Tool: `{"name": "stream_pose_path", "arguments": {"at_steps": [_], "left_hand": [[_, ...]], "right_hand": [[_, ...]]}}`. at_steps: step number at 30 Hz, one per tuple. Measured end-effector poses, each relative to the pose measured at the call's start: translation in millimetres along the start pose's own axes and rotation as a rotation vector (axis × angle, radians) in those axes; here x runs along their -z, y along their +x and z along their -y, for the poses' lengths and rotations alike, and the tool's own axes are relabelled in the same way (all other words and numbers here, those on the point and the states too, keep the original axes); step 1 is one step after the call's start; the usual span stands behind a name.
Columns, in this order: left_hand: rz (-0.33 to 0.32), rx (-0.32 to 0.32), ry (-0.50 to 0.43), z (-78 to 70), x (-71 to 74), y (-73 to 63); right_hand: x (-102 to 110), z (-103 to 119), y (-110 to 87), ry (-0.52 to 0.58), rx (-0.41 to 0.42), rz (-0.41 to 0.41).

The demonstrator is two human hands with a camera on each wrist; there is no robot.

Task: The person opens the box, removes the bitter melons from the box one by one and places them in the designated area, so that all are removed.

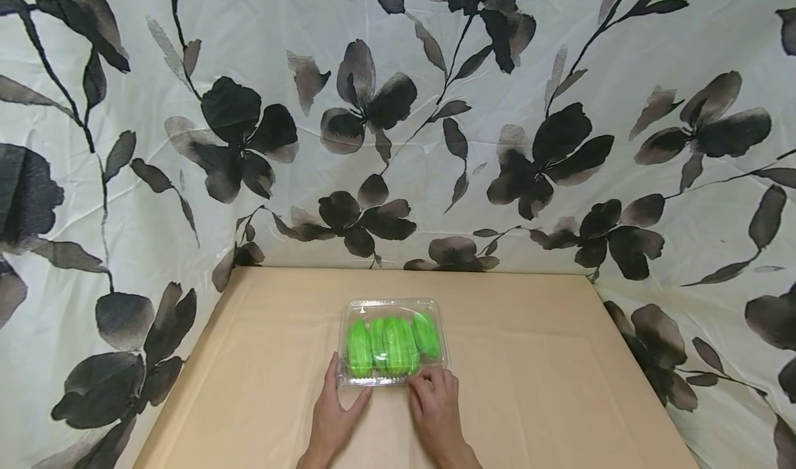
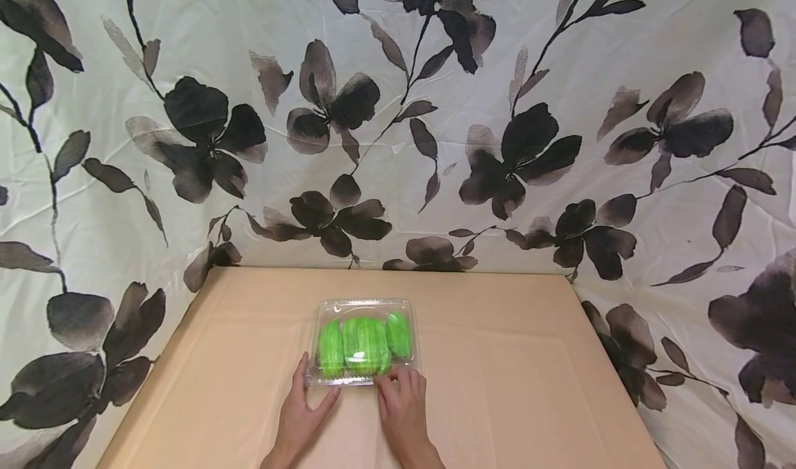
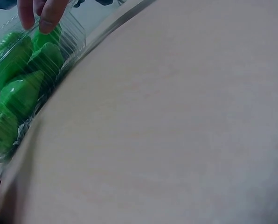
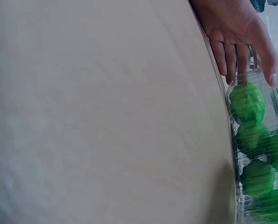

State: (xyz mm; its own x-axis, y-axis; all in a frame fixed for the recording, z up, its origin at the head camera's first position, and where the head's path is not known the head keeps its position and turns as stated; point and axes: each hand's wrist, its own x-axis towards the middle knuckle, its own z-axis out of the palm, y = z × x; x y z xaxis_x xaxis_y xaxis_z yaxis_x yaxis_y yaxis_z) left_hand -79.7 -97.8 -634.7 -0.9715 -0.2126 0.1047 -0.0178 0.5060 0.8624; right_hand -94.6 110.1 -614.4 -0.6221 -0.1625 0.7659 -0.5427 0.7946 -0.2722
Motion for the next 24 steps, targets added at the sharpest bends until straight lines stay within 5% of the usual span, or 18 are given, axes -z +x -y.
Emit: {"name": "stream_pose_path", "arguments": {"at_steps": [24], "left_hand": [[-0.032,-0.021,-0.004,-0.6,-0.7,0.7]], "right_hand": [[-1.4,2.3,5.0,-0.003,-0.04,-0.006]]}}
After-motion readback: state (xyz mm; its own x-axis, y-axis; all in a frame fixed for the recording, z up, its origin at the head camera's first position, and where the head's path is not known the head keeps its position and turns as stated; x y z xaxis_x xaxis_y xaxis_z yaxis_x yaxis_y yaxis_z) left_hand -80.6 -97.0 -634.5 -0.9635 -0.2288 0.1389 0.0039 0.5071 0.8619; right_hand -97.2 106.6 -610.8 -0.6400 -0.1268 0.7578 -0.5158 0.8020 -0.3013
